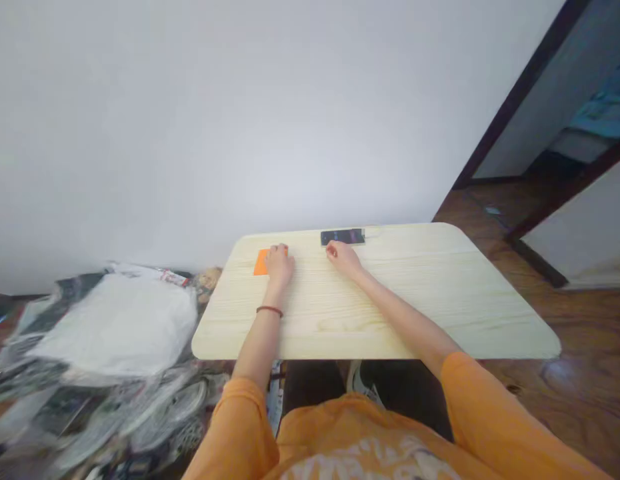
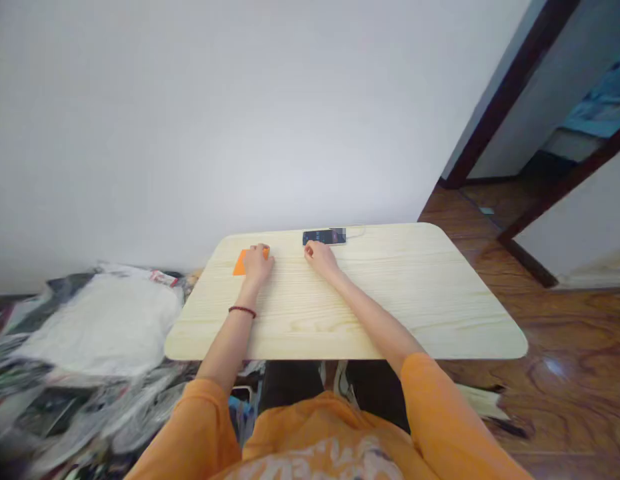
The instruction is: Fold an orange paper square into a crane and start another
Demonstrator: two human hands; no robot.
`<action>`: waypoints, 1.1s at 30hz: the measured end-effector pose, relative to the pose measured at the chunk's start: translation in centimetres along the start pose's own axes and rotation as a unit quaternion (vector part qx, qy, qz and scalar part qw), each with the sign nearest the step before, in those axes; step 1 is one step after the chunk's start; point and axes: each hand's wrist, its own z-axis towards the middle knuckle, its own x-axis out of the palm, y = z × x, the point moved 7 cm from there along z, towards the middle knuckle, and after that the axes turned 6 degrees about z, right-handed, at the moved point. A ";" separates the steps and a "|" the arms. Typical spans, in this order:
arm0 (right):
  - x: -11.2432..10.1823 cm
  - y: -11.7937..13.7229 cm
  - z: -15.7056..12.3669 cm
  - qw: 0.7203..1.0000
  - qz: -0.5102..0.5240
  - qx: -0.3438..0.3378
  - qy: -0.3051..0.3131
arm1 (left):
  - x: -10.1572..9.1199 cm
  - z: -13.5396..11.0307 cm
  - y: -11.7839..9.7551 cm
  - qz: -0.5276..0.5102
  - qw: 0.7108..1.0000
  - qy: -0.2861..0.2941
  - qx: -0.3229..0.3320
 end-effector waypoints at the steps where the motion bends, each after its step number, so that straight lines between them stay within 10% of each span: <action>1: 0.0 0.0 -0.1 1.000 -0.014 -0.006 -0.006 | 0.0 -0.2 0.2 -0.002 1.000 -0.004 -0.016; 8: -1.9 -2.5 -1.3 0.988 -0.099 0.019 -0.114 | 0.6 -0.9 0.5 -0.016 0.998 -0.024 -0.052; 33: -0.8 -1.8 -2.5 0.997 -0.044 0.002 -0.061 | 0.0 -1.0 0.0 0.020 1.000 0.017 -0.010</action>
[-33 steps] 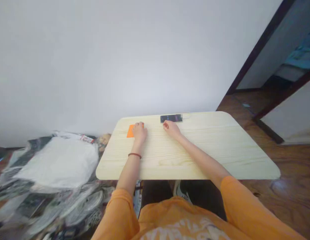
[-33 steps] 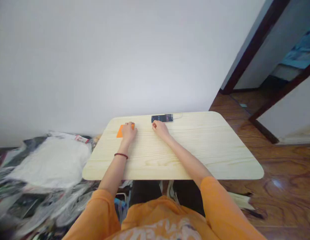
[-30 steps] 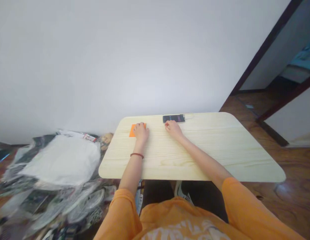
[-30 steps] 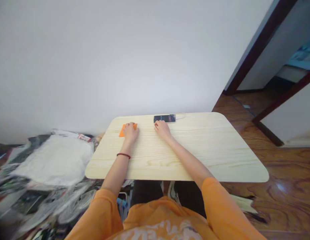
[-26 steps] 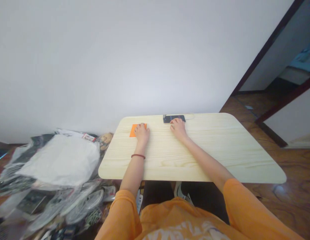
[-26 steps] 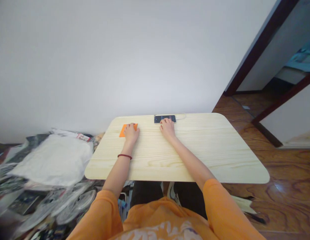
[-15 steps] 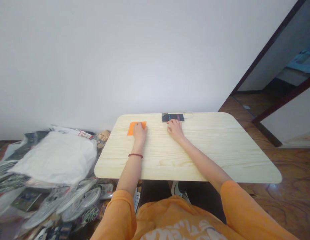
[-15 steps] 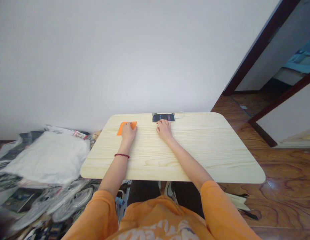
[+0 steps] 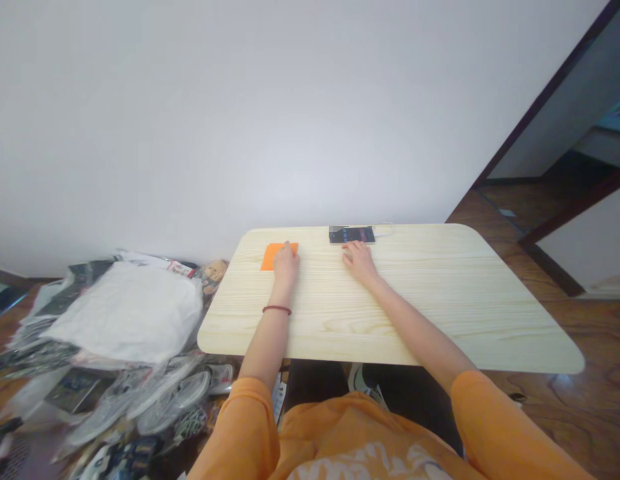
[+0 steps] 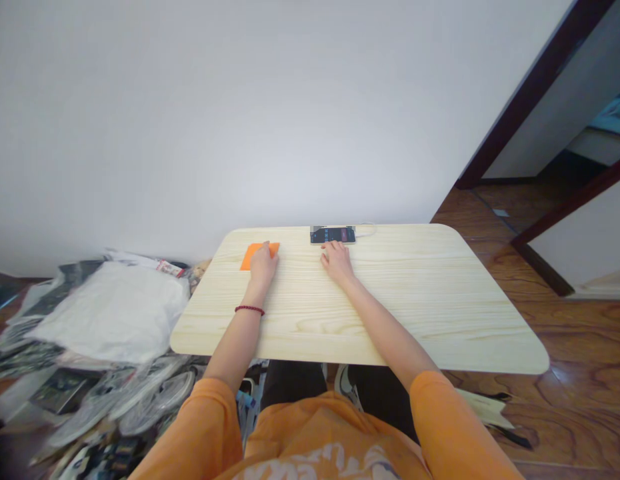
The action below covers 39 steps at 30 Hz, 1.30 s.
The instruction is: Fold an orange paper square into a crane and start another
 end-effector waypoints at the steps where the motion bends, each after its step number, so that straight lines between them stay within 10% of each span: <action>1: 0.0 0.0 0.0 1.000 0.002 -0.001 -0.001 | 0.0 0.0 -0.1 0.004 1.000 0.003 0.007; 20: -2.1 -2.0 0.3 0.987 -0.103 0.096 -0.075 | 0.0 0.6 0.5 -0.003 1.000 -0.019 -0.009; 39: 1.0 -0.2 1.9 0.990 -0.131 0.048 0.025 | 0.3 0.9 1.4 -0.140 0.986 -0.092 -0.004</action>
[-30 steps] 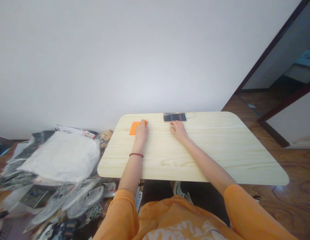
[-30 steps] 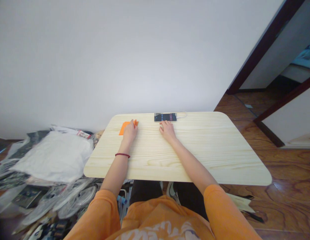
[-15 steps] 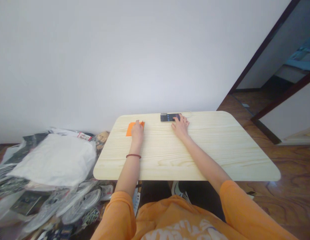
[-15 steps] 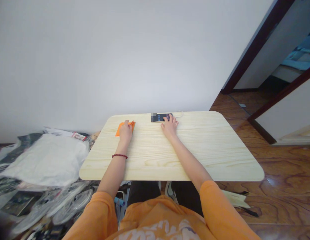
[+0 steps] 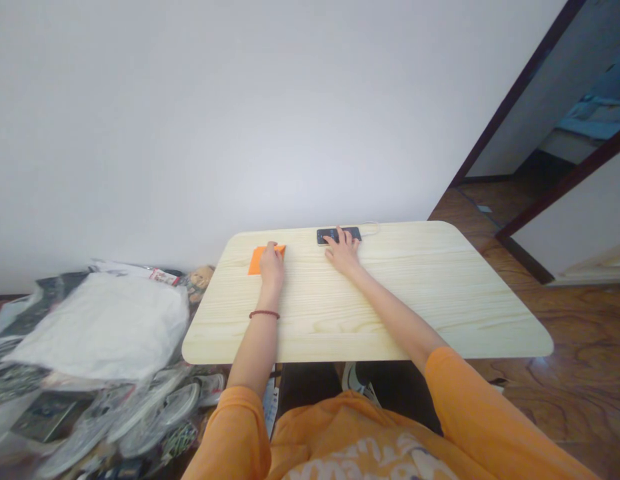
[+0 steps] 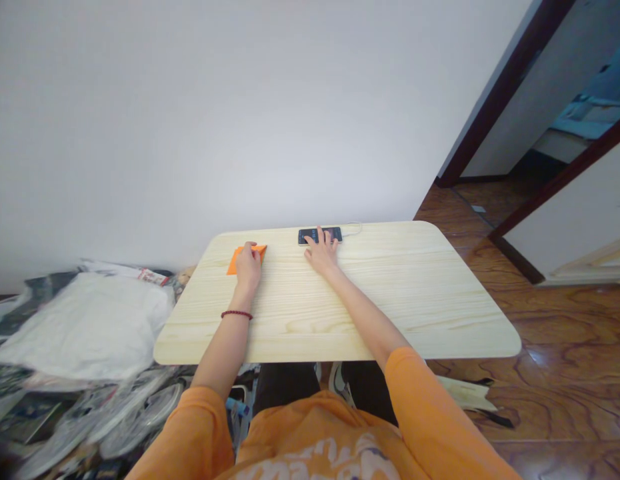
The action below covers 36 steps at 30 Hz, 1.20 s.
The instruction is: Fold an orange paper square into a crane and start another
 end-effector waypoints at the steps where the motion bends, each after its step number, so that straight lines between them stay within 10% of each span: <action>1: 0.0 0.1 0.0 1.000 0.000 -0.002 0.001 | -0.1 0.0 0.0 -0.001 1.000 -0.003 -0.003; 36: -1.4 -0.2 -0.7 0.995 0.062 -0.005 -0.078 | -2.6 -0.5 0.1 -0.136 0.986 -0.083 -0.042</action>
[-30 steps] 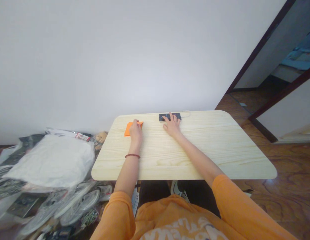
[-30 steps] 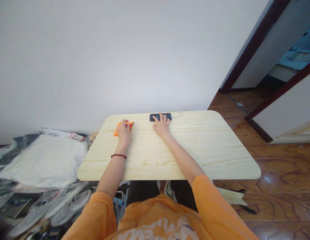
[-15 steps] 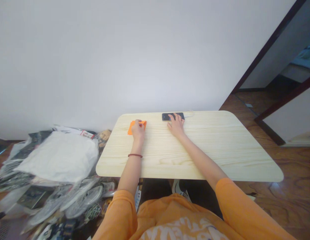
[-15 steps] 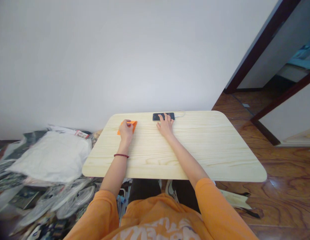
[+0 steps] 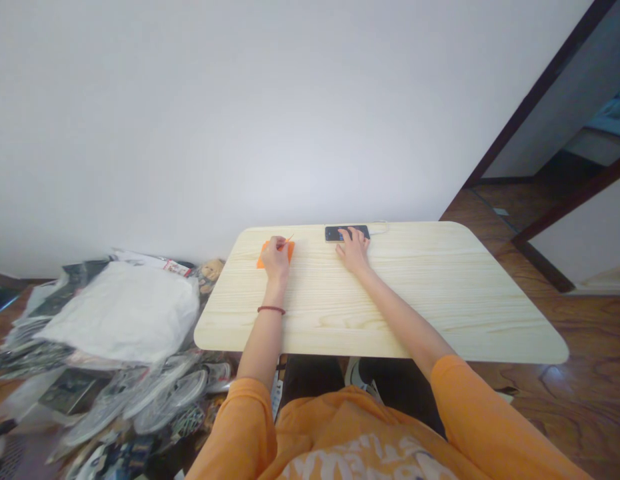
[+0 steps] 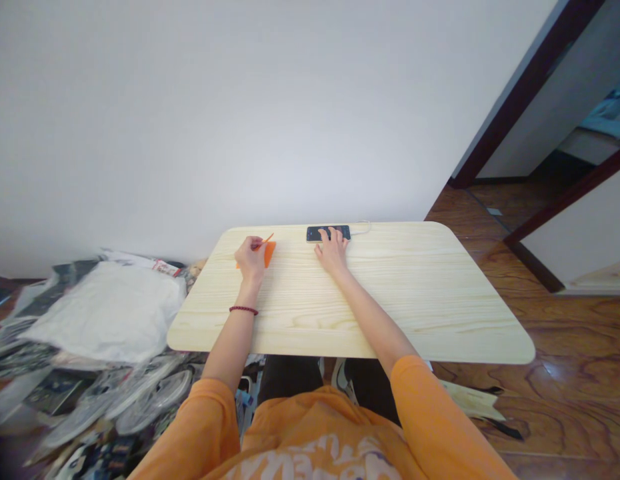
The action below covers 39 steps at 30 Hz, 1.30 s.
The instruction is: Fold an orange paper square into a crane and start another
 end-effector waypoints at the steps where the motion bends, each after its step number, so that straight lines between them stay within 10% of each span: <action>1: -0.1 0.0 0.0 1.000 0.005 -0.003 -0.004 | -0.2 0.0 -0.3 -0.007 1.000 -0.005 0.004; 9: -0.2 -1.6 0.6 0.972 0.212 0.095 -0.022 | -1.8 -1.0 -5.4 -0.252 0.966 -0.060 0.012; 17: -0.4 -2.6 1.0 0.780 0.592 0.196 0.057 | 5.0 -0.9 -7.9 -0.576 0.793 0.043 -0.195; 22: -1.9 -3.7 0.8 0.720 0.660 0.212 0.026 | 8.3 -2.2 -8.8 -0.603 0.764 0.039 -0.228; 31: -4.5 -4.3 -1.8 0.781 0.606 0.138 0.049 | 11.1 -5.4 -7.7 -0.596 0.745 0.106 -0.281; 39: -5.8 -4.5 -3.1 0.834 0.538 0.101 0.070 | 10.7 -7.1 -9.6 -0.522 0.765 0.316 -0.208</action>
